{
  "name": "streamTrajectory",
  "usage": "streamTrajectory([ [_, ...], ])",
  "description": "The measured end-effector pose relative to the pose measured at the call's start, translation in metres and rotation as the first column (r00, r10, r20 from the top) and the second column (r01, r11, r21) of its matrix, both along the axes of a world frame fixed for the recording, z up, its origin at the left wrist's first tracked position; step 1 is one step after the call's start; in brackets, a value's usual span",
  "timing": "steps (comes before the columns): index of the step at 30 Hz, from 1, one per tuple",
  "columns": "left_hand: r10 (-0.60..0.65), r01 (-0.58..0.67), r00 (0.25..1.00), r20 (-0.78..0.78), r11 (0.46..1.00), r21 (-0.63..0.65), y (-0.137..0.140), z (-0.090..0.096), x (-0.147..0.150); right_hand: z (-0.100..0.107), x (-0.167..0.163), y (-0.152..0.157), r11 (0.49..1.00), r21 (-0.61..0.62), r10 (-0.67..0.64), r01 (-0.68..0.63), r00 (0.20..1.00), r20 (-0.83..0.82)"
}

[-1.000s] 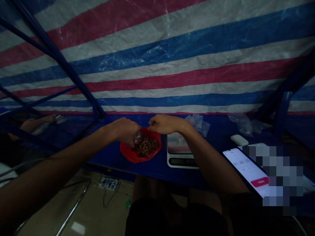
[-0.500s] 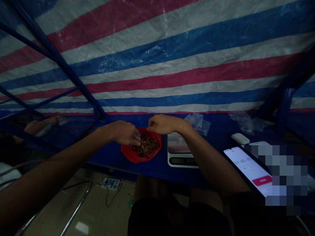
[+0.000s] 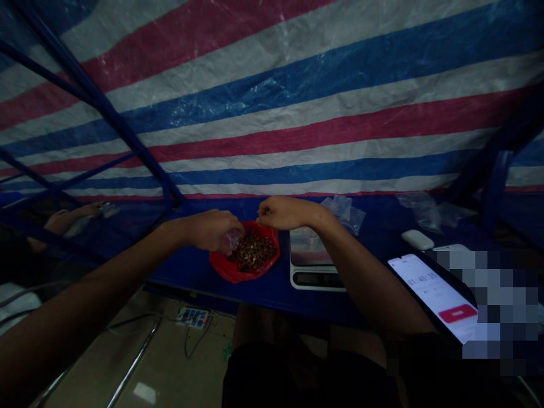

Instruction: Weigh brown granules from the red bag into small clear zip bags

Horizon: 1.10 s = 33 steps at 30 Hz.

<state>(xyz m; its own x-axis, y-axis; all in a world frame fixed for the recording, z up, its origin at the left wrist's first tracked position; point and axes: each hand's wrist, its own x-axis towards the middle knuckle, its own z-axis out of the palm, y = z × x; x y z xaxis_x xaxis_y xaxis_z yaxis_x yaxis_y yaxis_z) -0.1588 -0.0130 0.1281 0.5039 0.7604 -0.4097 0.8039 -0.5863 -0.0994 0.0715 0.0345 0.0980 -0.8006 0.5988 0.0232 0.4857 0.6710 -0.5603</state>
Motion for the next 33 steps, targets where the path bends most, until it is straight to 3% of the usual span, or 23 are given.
streamTrajectory([
  [3, 0.005, 0.016, 0.98, 0.2, 0.994, -0.107, -0.002, 0.003, -0.008, 0.0, 0.001, 0.001, 1.0, 0.021, 0.012, -0.012, 1.0, -0.011],
  [9, 0.293, -0.147, 0.868, 0.401, 0.923, -0.356, -0.014, 0.016, -0.023, 0.0, 0.001, 0.001, 0.999, 0.014, 0.029, -0.028, 0.999, -0.03],
  [14, 0.337, -0.175, 0.819, 0.464, 0.917, -0.358, -0.018, 0.024, -0.033, 0.004, 0.005, 0.0, 1.0, -0.022, -0.014, 0.013, 0.999, -0.042],
  [17, 0.35, -0.185, 0.775, 0.527, 0.922, -0.34, -0.011, 0.022, -0.032, 0.011, 0.018, 0.005, 0.994, -0.025, -0.104, 0.103, 0.994, -0.042],
  [21, 0.288, -0.168, 0.678, 0.676, 0.957, -0.238, 0.017, 0.006, -0.007, 0.019, 0.05, 0.019, 0.949, 0.034, -0.312, 0.314, 0.948, -0.056],
  [25, 0.193, -0.115, 0.595, 0.78, 0.981, -0.155, 0.065, -0.026, 0.047, 0.023, 0.081, 0.029, 0.864, 0.087, -0.491, 0.496, 0.868, -0.074],
  [30, 0.215, -0.153, 0.593, 0.776, 0.976, -0.154, 0.119, -0.069, 0.103, 0.025, 0.092, 0.027, 0.857, 0.07, -0.504, 0.511, 0.859, -0.089],
  [33, 0.334, -0.342, 0.541, 0.772, 0.926, -0.161, 0.14, -0.08, 0.102, 0.025, 0.091, 0.026, 0.866, 0.061, -0.491, 0.497, 0.867, -0.089],
])
